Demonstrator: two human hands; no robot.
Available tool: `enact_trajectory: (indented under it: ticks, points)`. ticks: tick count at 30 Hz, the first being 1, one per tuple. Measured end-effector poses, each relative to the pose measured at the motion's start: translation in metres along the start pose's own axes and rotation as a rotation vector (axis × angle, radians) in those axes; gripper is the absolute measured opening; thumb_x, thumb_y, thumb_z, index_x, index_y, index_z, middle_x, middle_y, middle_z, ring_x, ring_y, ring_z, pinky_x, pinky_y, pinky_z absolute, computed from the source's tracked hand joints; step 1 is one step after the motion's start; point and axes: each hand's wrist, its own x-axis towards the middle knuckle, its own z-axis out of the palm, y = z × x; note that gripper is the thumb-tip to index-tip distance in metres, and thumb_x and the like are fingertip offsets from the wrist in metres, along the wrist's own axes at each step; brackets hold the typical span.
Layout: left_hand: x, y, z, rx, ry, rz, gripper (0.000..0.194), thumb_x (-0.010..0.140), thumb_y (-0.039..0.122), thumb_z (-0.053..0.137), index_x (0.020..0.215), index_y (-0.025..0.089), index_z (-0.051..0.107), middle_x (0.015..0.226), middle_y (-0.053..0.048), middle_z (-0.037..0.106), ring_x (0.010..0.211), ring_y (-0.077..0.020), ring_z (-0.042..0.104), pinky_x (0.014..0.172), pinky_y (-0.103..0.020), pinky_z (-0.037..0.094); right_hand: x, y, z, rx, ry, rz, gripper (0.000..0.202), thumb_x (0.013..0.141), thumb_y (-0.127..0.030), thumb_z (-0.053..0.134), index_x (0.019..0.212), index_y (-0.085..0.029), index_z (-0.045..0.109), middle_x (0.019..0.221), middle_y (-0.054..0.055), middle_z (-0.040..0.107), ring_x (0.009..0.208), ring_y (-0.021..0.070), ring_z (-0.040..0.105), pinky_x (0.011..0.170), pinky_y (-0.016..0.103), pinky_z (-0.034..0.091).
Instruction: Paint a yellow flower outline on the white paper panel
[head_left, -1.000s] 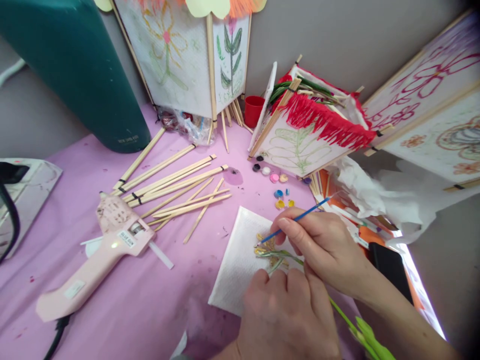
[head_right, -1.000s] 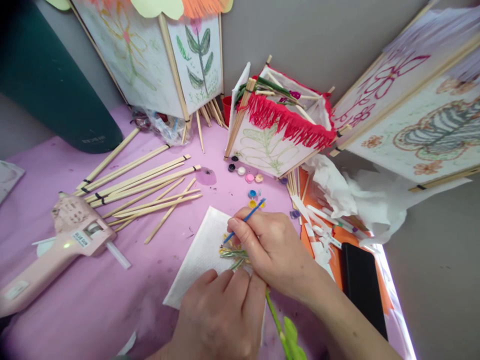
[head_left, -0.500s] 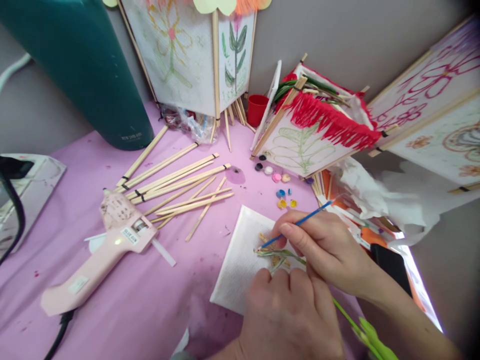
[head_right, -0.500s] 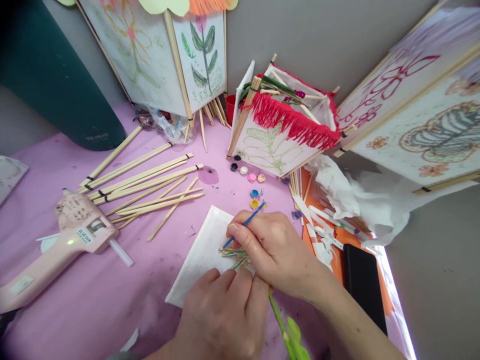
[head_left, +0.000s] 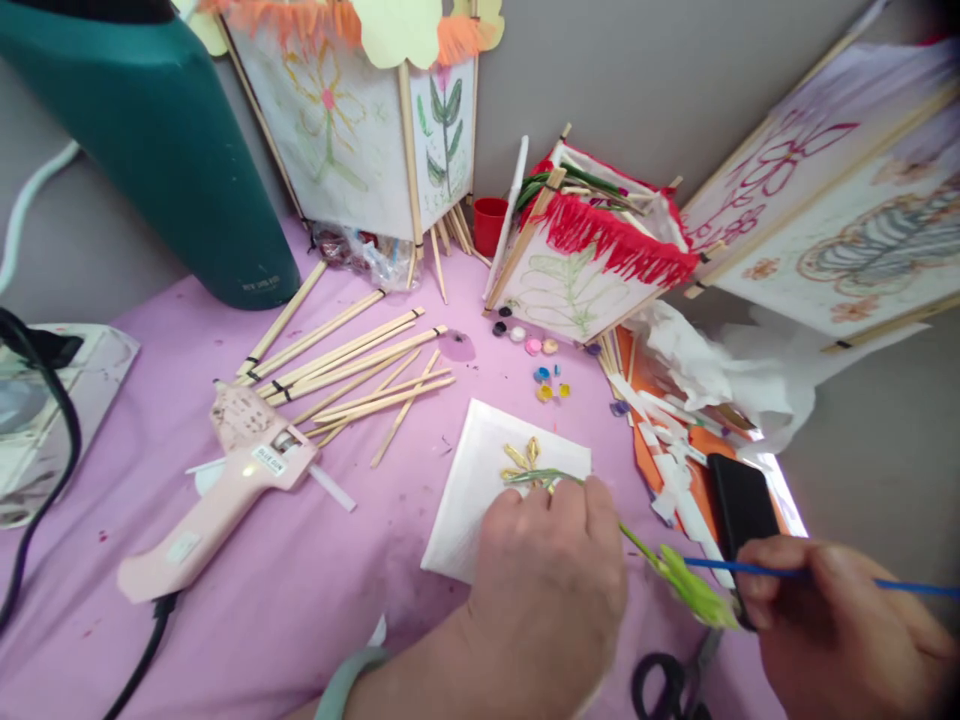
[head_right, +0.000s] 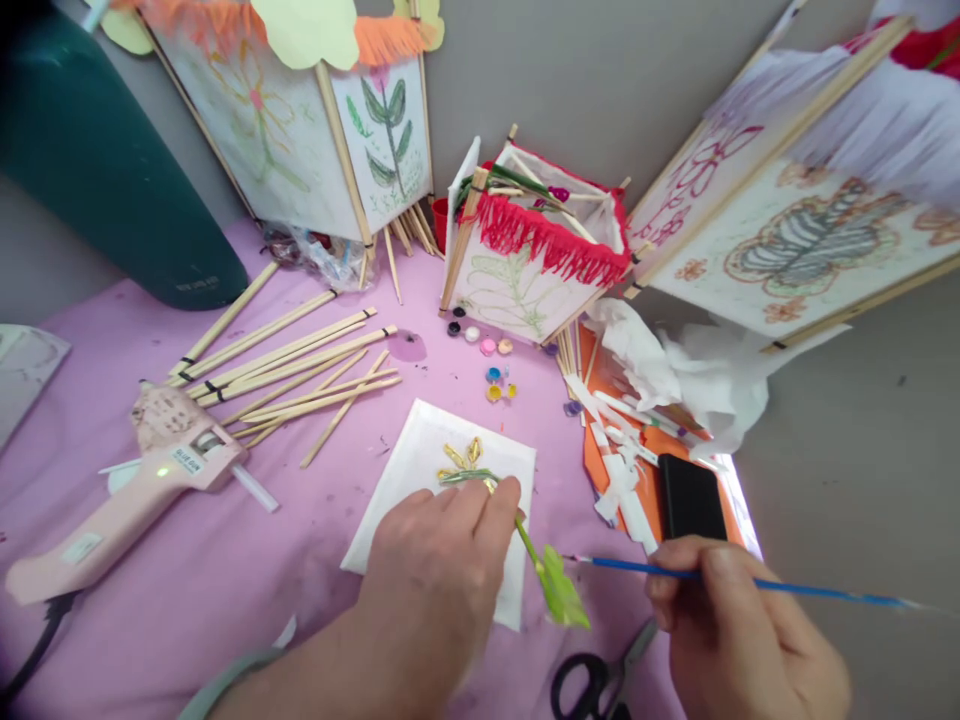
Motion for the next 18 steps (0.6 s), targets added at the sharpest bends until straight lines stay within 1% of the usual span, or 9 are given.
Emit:
enact_trajectory:
  ticks: [1, 2, 4, 6, 8, 11, 13, 16, 18]
  points:
    - [0.001, -0.001, -0.003, -0.004, -0.023, -0.013, 0.025, 0.077, 0.011, 0.047, 0.099, 0.014, 0.059, 0.075, -0.001, 0.056, 0.061, -0.0175, 0.054, 0.053, -0.033, 0.047, -0.009, -0.002, 0.001, 0.038, 0.028, 0.110, 0.019, 0.089, -0.026, 0.047, 0.074, -0.021, 0.057, 0.075, 0.003, 0.054, 0.056, 0.0132, 0.051, 0.042, 0.024, 0.042]
    - [0.002, -0.002, -0.006, -0.006, -0.047, -0.018, 0.022, 0.078, 0.012, 0.049, 0.097, 0.015, 0.059, 0.079, -0.002, 0.056, 0.066, -0.0183, 0.054, 0.055, -0.033, 0.047, -0.017, -0.007, 0.004, 0.060, 0.046, 0.163, 0.019, 0.088, -0.027, 0.050, 0.073, -0.020, 0.059, 0.072, 0.002, 0.056, 0.055, 0.0125, 0.051, 0.043, 0.024, 0.042]
    - [0.005, -0.004, -0.012, 0.001, -0.082, 0.000, 0.017, 0.079, 0.013, 0.051, 0.094, 0.016, 0.059, 0.087, -0.004, 0.058, 0.076, -0.0203, 0.055, 0.062, -0.035, 0.047, -0.029, -0.018, 0.010, 0.047, -0.003, 0.195, 0.020, 0.087, -0.030, 0.052, 0.074, -0.019, 0.063, 0.067, 0.002, 0.058, 0.053, 0.0117, 0.052, 0.045, 0.024, 0.043]
    - [0.010, -0.008, -0.018, 0.025, -0.137, 0.044, 0.015, 0.081, 0.011, 0.050, 0.091, 0.016, 0.060, 0.090, -0.005, 0.060, 0.081, -0.0215, 0.055, 0.067, -0.037, 0.045, -0.036, -0.028, 0.016, 0.033, -0.105, 0.119, 0.020, 0.087, -0.031, 0.052, 0.076, -0.018, 0.064, 0.063, 0.002, 0.059, 0.051, 0.0120, 0.054, 0.045, 0.024, 0.042]
    - [0.016, -0.012, -0.024, 0.045, -0.190, 0.087, 0.015, 0.084, 0.013, 0.047, 0.086, 0.017, 0.061, 0.086, -0.005, 0.062, 0.082, -0.0215, 0.055, 0.071, -0.038, 0.042, -0.038, -0.034, 0.020, 0.038, -0.187, 0.020, 0.019, 0.088, -0.027, 0.050, 0.081, -0.018, 0.065, 0.062, 0.002, 0.060, 0.050, 0.0123, 0.055, 0.045, 0.024, 0.043]
    - [0.026, -0.019, -0.031, 0.056, -0.266, 0.171, 0.019, 0.086, 0.015, 0.045, 0.079, 0.018, 0.062, 0.082, -0.003, 0.064, 0.083, -0.0212, 0.057, 0.075, -0.039, 0.039, -0.038, -0.039, 0.026, 0.025, -0.253, -0.161, 0.017, 0.088, -0.018, 0.048, 0.091, -0.019, 0.065, 0.064, 0.000, 0.062, 0.051, 0.0111, 0.057, 0.049, 0.023, 0.046]
    - [0.033, -0.023, -0.036, 0.073, -0.321, 0.234, 0.021, 0.086, 0.017, 0.045, 0.077, 0.018, 0.064, 0.080, -0.004, 0.066, 0.081, -0.0211, 0.058, 0.074, -0.037, 0.038, -0.037, -0.041, 0.029, -0.012, -0.284, -0.291, 0.017, 0.086, -0.014, 0.050, 0.093, -0.019, 0.065, 0.069, 0.000, 0.065, 0.054, 0.0103, 0.059, 0.051, 0.022, 0.047]
    - [0.044, -0.026, -0.042, 0.097, -0.405, 0.284, 0.025, 0.087, 0.020, 0.044, 0.077, 0.017, 0.066, 0.079, -0.006, 0.068, 0.079, -0.0205, 0.060, 0.071, -0.034, 0.037, -0.035, -0.045, 0.037, -0.060, -0.331, -0.417, 0.018, 0.084, -0.012, 0.052, 0.093, -0.018, 0.066, 0.074, 0.002, 0.069, 0.061, 0.0117, 0.064, 0.057, 0.023, 0.051]
    - [0.051, -0.028, -0.044, 0.094, -0.426, 0.303, 0.027, 0.088, 0.023, 0.045, 0.076, 0.017, 0.068, 0.077, -0.006, 0.069, 0.074, -0.0183, 0.060, 0.067, -0.030, 0.037, -0.033, -0.046, 0.042, -0.065, -0.347, -0.476, 0.018, 0.084, -0.012, 0.051, 0.094, -0.017, 0.065, 0.078, 0.003, 0.071, 0.065, 0.0129, 0.066, 0.061, 0.024, 0.053]
